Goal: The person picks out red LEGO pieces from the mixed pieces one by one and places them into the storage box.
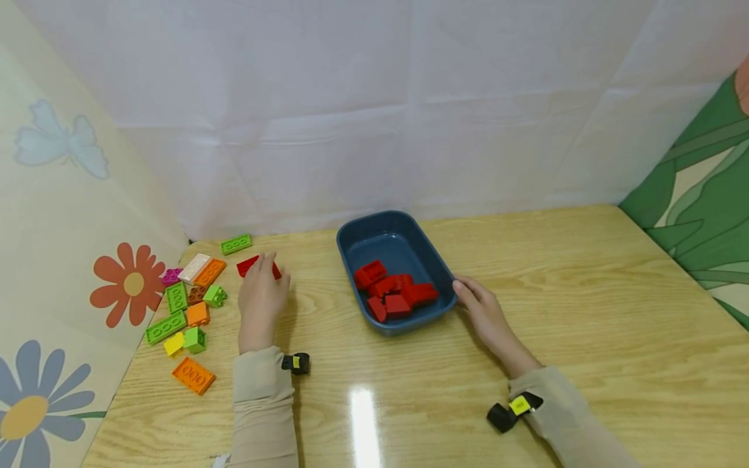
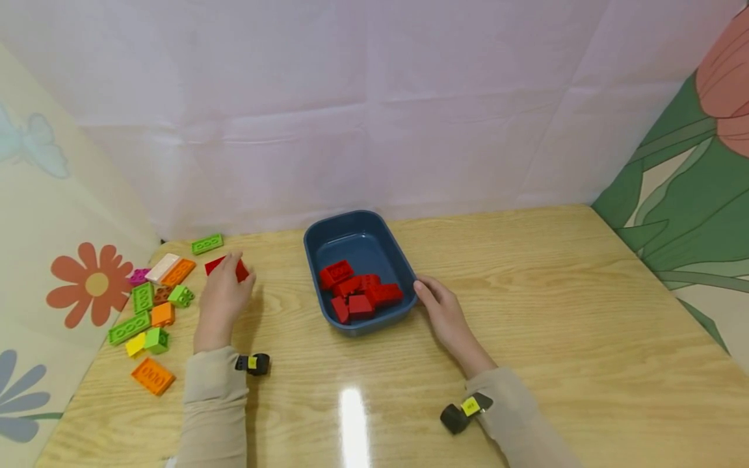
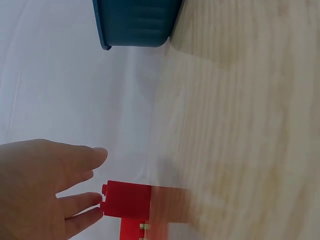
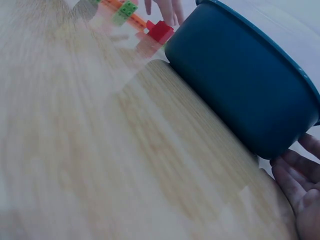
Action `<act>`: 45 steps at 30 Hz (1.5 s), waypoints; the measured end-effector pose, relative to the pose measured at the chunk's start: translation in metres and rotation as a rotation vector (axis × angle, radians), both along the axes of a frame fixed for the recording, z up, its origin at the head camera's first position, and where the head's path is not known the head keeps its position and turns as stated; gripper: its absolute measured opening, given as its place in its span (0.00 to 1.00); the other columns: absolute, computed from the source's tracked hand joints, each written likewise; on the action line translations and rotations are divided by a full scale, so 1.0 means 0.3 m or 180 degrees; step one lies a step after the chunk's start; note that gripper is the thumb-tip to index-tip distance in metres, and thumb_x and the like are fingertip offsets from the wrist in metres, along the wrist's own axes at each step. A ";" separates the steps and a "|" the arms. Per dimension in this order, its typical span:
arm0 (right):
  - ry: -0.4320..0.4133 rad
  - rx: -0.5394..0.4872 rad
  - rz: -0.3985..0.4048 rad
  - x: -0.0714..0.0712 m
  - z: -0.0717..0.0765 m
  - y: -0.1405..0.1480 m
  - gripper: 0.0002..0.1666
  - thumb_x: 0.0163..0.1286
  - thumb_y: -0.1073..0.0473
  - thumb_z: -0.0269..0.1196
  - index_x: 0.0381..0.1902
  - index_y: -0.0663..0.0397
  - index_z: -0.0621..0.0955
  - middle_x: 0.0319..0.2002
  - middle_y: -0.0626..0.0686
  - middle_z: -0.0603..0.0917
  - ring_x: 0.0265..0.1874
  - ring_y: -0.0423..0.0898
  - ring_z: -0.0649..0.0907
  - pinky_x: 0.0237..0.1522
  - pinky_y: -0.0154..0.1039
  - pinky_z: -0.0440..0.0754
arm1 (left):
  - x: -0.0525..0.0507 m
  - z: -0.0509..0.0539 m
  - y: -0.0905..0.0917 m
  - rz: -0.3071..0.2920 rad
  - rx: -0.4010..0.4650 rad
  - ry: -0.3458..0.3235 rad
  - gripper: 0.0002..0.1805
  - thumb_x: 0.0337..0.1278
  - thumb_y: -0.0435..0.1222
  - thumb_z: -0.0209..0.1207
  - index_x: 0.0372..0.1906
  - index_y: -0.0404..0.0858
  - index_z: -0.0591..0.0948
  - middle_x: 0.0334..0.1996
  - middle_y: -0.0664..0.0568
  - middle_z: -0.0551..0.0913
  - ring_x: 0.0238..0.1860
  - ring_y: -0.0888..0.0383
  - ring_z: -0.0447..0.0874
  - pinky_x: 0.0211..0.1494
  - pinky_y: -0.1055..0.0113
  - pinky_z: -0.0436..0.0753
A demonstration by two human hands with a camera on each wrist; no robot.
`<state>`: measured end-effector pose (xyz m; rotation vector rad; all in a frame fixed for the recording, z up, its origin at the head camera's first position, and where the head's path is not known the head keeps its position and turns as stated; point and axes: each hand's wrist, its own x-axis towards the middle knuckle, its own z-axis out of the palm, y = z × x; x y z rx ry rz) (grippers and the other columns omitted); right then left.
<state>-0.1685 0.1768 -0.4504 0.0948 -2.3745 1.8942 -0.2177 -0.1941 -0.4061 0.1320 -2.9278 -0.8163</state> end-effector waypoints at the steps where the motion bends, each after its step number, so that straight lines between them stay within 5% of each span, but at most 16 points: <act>1: 0.0004 0.0009 0.0000 0.000 0.000 0.000 0.26 0.81 0.56 0.49 0.63 0.74 0.73 0.59 0.70 0.76 0.45 0.28 0.79 0.50 0.25 0.77 | 0.000 -0.002 0.000 -0.0018 -0.0016 -0.0005 0.30 0.71 0.36 0.54 0.74 0.32 0.63 0.73 0.34 0.59 0.73 0.37 0.56 0.72 0.41 0.60; 19: -0.0022 0.0078 0.0033 0.003 0.003 0.003 0.26 0.81 0.55 0.49 0.64 0.72 0.73 0.60 0.69 0.76 0.46 0.28 0.79 0.50 0.25 0.77 | 0.000 -0.017 0.014 0.0036 0.0089 -0.0087 0.27 0.71 0.35 0.54 0.70 0.30 0.67 0.69 0.34 0.60 0.67 0.36 0.61 0.62 0.40 0.71; 45: 0.0010 0.0096 0.0011 0.001 0.001 0.005 0.26 0.81 0.55 0.49 0.63 0.73 0.73 0.59 0.70 0.76 0.44 0.27 0.79 0.49 0.24 0.77 | 0.011 -0.019 0.001 0.0064 0.0215 -0.0177 0.24 0.67 0.29 0.56 0.67 0.35 0.72 0.66 0.35 0.64 0.64 0.35 0.68 0.58 0.38 0.73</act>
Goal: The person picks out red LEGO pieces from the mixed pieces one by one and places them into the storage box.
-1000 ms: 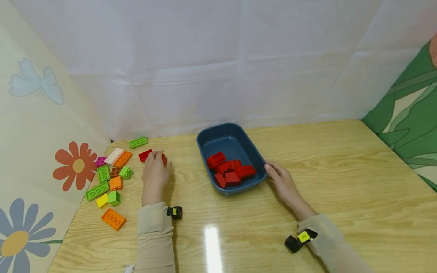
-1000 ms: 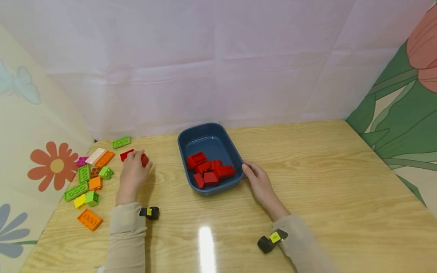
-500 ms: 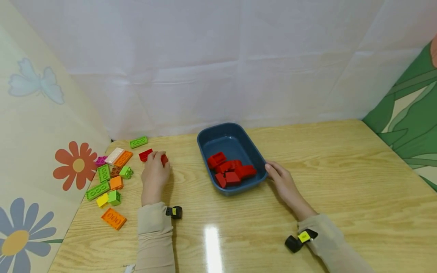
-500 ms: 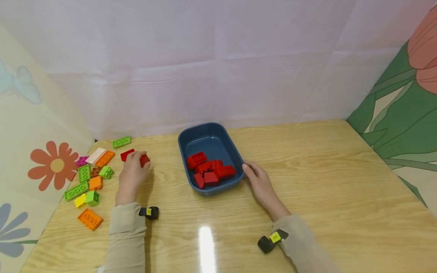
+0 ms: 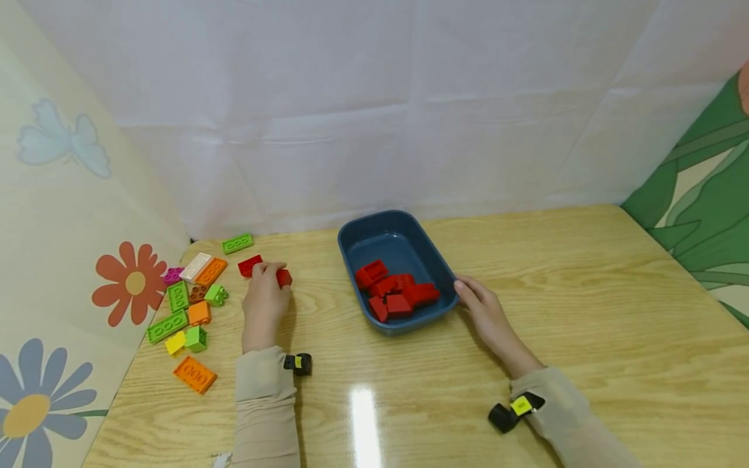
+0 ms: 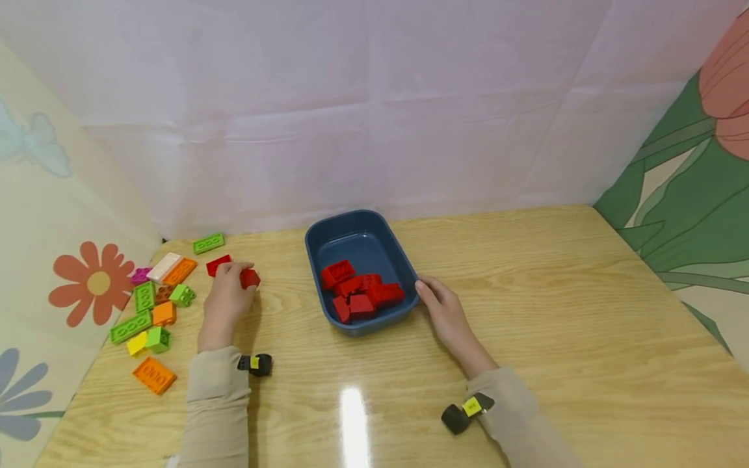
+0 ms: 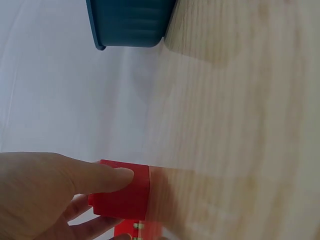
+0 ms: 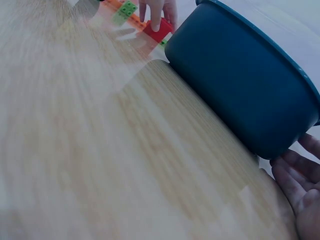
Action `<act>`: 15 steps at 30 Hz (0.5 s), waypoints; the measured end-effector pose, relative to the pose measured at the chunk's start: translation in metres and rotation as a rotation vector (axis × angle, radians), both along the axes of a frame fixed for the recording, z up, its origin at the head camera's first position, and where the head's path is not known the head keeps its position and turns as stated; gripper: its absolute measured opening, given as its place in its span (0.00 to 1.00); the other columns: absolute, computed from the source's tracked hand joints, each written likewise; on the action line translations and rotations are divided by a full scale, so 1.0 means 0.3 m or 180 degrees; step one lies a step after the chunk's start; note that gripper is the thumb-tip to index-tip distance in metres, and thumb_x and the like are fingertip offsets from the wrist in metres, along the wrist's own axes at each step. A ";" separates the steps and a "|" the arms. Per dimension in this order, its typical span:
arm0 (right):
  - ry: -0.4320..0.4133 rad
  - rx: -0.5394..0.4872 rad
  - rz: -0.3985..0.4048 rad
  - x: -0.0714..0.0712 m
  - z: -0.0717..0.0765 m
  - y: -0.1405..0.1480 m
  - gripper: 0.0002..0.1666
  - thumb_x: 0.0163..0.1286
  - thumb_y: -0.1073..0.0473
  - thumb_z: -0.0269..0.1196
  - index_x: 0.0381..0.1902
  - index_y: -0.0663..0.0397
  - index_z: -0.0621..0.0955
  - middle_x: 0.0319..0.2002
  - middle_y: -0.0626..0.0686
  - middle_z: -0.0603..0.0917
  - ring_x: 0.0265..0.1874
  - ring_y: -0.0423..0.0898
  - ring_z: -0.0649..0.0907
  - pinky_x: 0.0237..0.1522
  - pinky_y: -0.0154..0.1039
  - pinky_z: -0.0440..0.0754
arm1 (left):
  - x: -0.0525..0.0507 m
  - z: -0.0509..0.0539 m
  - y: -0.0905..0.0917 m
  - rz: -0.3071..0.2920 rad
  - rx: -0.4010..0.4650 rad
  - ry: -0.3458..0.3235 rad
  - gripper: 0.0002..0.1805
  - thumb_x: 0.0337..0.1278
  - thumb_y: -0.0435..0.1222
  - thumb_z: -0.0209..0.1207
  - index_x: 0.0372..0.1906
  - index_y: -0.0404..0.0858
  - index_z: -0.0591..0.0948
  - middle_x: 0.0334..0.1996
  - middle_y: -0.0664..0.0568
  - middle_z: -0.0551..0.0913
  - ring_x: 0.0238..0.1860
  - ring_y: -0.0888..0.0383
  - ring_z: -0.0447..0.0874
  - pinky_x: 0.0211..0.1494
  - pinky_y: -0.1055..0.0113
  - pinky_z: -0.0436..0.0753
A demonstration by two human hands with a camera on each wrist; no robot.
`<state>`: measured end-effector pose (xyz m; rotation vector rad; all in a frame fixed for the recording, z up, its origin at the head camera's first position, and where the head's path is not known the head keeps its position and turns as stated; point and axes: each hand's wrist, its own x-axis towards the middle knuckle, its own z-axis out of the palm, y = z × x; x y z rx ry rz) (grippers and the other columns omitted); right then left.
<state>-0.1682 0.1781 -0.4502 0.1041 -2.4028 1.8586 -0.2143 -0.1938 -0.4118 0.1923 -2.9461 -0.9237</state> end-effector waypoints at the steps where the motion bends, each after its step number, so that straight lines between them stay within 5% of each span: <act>1: 0.0004 -0.0015 -0.0005 0.000 -0.001 0.000 0.26 0.81 0.56 0.49 0.63 0.74 0.73 0.59 0.71 0.76 0.44 0.27 0.80 0.49 0.24 0.77 | 0.001 0.001 0.000 -0.0003 0.0009 0.0018 0.24 0.66 0.28 0.56 0.66 0.35 0.73 0.66 0.35 0.64 0.64 0.35 0.69 0.58 0.39 0.73; 15: 0.0001 -0.0077 -0.0008 -0.002 0.001 -0.004 0.25 0.81 0.56 0.49 0.62 0.74 0.74 0.59 0.70 0.76 0.45 0.27 0.79 0.49 0.25 0.77 | 0.002 0.019 0.018 0.0123 0.0014 0.0365 0.22 0.62 0.32 0.64 0.61 0.37 0.78 0.59 0.37 0.72 0.58 0.36 0.74 0.55 0.39 0.76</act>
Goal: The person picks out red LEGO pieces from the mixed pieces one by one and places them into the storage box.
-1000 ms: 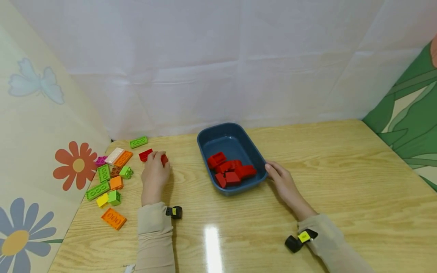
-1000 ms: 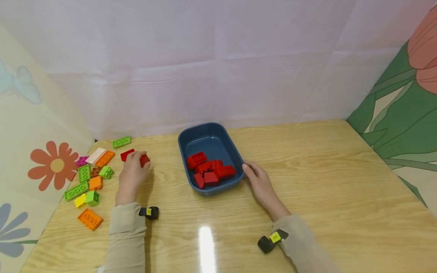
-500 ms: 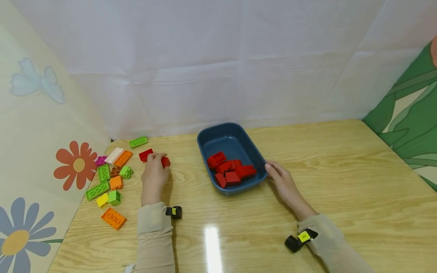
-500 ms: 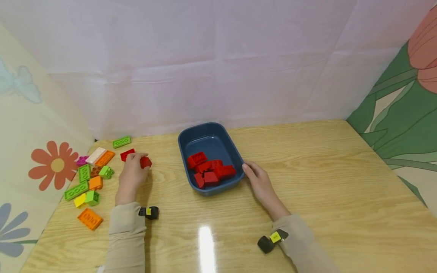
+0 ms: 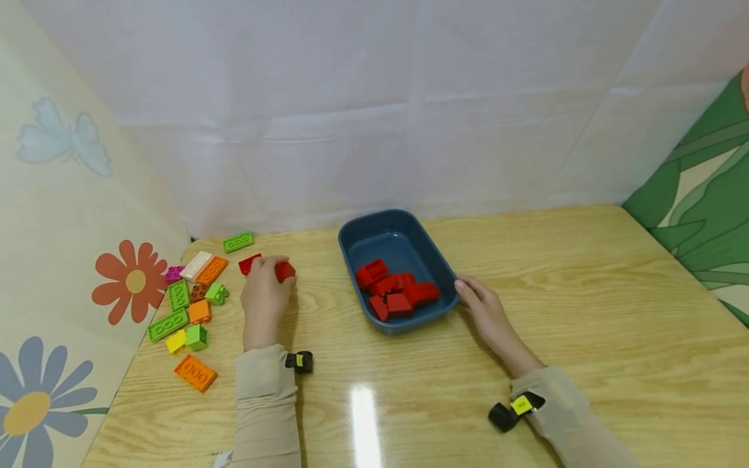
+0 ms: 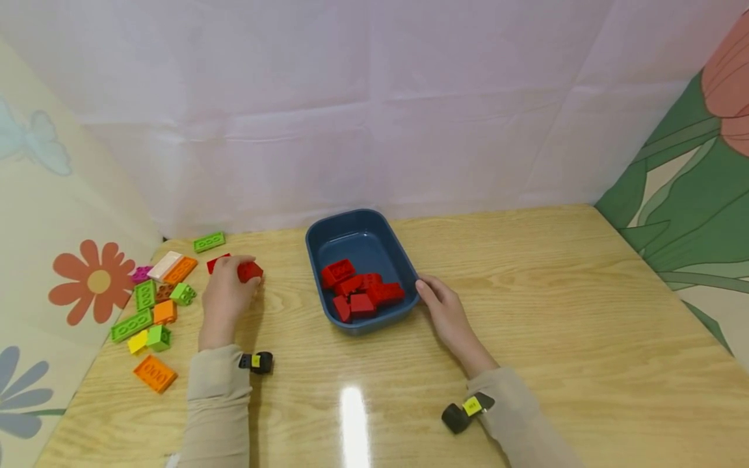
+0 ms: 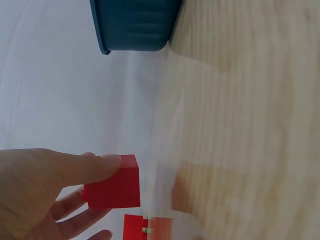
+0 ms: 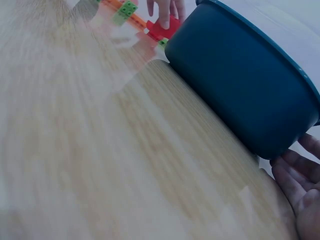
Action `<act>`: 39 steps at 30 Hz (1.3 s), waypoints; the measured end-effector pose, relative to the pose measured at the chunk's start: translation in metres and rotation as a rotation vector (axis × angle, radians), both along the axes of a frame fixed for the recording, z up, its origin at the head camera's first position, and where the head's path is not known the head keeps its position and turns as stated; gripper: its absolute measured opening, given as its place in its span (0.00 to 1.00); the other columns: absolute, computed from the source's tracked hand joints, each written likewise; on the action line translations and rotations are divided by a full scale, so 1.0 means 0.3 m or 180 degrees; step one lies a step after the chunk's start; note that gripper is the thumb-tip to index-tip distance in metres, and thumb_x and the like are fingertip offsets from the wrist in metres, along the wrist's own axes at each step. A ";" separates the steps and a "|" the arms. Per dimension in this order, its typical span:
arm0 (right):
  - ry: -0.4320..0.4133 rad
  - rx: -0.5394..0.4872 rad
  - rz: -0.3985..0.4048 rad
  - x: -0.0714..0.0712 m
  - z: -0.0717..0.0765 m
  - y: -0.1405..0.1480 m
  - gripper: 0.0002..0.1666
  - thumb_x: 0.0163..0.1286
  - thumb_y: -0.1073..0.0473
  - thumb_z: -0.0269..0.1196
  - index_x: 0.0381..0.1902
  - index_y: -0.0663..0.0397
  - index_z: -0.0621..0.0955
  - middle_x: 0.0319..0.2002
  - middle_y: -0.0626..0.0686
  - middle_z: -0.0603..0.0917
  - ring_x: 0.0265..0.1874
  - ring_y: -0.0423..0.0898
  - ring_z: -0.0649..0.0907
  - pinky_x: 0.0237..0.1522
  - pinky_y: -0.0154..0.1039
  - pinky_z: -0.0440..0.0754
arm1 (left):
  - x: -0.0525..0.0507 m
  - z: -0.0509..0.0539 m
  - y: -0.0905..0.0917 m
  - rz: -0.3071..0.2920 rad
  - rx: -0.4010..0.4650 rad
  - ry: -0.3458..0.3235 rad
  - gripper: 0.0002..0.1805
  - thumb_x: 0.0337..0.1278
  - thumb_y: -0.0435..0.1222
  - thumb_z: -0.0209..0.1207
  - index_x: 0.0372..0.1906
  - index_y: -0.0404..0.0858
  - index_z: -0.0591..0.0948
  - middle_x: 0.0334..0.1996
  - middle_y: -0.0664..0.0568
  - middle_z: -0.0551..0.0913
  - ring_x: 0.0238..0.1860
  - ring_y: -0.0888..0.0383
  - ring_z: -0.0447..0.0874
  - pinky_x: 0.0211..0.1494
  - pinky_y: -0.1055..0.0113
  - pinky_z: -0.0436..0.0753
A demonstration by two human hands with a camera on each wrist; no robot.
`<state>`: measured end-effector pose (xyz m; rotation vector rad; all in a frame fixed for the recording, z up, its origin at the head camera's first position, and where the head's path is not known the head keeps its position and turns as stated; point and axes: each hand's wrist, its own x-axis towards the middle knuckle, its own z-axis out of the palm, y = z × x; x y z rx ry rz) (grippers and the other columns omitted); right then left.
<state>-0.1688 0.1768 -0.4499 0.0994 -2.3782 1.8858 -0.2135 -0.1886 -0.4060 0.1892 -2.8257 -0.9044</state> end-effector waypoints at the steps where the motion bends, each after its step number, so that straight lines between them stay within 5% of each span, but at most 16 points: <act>1: -0.0002 0.0005 -0.0007 0.000 0.000 0.000 0.25 0.81 0.56 0.49 0.62 0.74 0.74 0.59 0.70 0.76 0.45 0.27 0.79 0.49 0.24 0.77 | 0.000 0.003 0.002 0.0003 -0.0012 0.0030 0.22 0.62 0.33 0.65 0.61 0.38 0.78 0.59 0.37 0.72 0.58 0.36 0.74 0.55 0.39 0.76; 27: -0.0075 -0.0034 -0.0076 0.005 0.004 0.000 0.25 0.80 0.57 0.49 0.64 0.74 0.72 0.60 0.70 0.76 0.43 0.27 0.80 0.49 0.24 0.77 | 0.016 0.091 0.048 -0.0131 -0.0175 0.0586 0.24 0.59 0.40 0.69 0.60 0.41 0.81 0.55 0.40 0.77 0.52 0.41 0.77 0.50 0.47 0.79; 39: -0.0088 -0.0007 -0.0068 0.003 0.012 -0.003 0.25 0.80 0.57 0.50 0.63 0.73 0.73 0.60 0.70 0.76 0.43 0.27 0.79 0.49 0.24 0.76 | 0.023 0.109 0.143 -0.0474 -0.0294 0.1014 0.22 0.55 0.38 0.71 0.56 0.43 0.83 0.52 0.44 0.80 0.47 0.44 0.80 0.45 0.52 0.80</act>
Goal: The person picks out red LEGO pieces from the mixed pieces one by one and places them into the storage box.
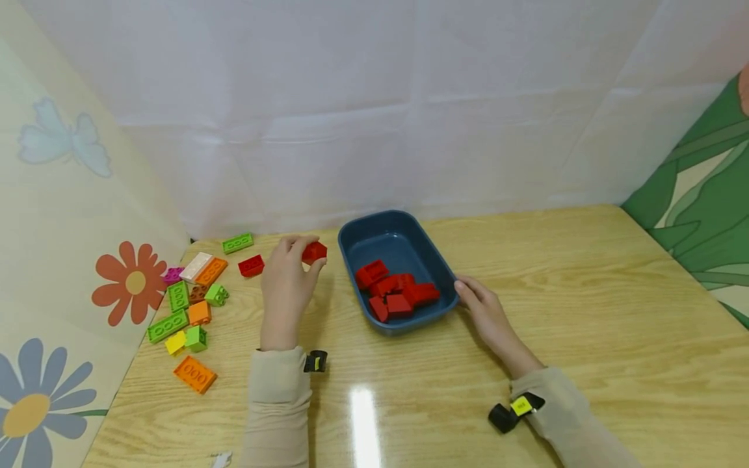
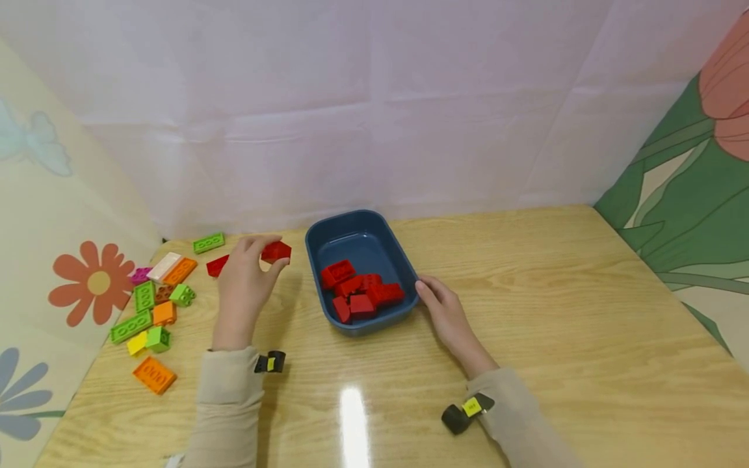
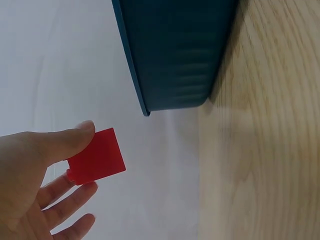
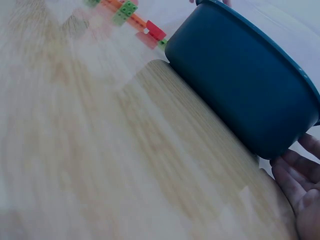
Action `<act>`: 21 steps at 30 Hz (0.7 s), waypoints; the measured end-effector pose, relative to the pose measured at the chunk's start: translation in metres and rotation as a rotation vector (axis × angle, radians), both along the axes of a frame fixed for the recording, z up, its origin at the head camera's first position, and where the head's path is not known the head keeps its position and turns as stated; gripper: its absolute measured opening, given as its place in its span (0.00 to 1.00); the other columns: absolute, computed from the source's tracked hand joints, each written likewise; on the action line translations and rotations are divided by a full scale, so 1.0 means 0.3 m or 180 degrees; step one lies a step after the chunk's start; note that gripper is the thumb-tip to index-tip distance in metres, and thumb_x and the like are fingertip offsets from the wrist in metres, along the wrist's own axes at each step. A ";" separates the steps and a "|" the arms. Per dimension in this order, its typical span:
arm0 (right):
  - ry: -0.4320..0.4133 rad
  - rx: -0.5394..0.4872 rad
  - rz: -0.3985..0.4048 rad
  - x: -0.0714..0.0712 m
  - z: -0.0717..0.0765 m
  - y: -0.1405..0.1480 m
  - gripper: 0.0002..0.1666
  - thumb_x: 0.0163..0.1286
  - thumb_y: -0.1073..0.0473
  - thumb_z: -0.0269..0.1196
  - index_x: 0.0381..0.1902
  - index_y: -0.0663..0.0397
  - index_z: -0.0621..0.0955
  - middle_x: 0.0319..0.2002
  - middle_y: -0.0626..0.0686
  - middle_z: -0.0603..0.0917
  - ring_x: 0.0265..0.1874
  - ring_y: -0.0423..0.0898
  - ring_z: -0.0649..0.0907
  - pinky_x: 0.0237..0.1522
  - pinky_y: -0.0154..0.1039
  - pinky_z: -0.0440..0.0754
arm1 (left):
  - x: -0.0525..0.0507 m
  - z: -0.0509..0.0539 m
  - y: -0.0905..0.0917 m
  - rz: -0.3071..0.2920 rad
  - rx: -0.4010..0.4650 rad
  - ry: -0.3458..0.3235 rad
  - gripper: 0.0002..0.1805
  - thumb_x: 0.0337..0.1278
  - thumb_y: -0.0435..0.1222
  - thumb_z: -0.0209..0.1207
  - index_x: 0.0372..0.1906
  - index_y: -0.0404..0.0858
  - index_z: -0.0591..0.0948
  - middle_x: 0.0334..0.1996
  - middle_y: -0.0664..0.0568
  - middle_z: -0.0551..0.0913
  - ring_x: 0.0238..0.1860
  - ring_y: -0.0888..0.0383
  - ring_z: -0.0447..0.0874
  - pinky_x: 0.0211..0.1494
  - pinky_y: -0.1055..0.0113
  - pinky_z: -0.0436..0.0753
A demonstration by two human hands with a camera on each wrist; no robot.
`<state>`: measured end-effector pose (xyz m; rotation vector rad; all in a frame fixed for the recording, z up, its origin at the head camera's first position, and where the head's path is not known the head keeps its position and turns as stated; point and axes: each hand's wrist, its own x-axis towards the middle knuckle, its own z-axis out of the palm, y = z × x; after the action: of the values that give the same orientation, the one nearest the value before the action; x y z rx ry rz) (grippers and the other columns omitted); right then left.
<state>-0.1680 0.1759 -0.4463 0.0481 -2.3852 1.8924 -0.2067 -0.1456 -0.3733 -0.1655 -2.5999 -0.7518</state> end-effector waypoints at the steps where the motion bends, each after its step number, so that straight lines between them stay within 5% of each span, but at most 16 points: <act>1: -0.0002 0.0004 0.0002 0.000 0.000 0.000 0.25 0.80 0.57 0.50 0.63 0.74 0.73 0.60 0.70 0.76 0.43 0.27 0.79 0.49 0.24 0.76 | 0.000 0.000 0.005 -0.0029 -0.0001 0.0033 0.22 0.55 0.37 0.71 0.56 0.42 0.83 0.51 0.44 0.80 0.47 0.44 0.80 0.45 0.53 0.80; 14: -0.0032 -0.0046 -0.0010 -0.001 -0.001 -0.003 0.25 0.80 0.58 0.50 0.63 0.74 0.73 0.60 0.71 0.75 0.43 0.27 0.79 0.49 0.24 0.76 | 0.009 0.017 0.069 -0.0333 -0.0150 0.0356 0.22 0.53 0.37 0.72 0.55 0.39 0.83 0.49 0.44 0.82 0.45 0.46 0.82 0.47 0.55 0.81; 21: -0.0069 0.0006 0.0001 0.000 0.001 0.002 0.26 0.80 0.56 0.49 0.64 0.72 0.72 0.61 0.69 0.75 0.43 0.27 0.79 0.50 0.24 0.76 | 0.021 0.028 0.109 -0.0530 -0.0210 0.0336 0.23 0.55 0.38 0.71 0.57 0.40 0.83 0.51 0.45 0.81 0.49 0.47 0.81 0.50 0.56 0.81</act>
<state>-0.1679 0.1767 -0.4460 0.0280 -2.4010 1.9006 -0.2003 -0.1128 -0.3650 -0.4344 -2.5339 -0.6940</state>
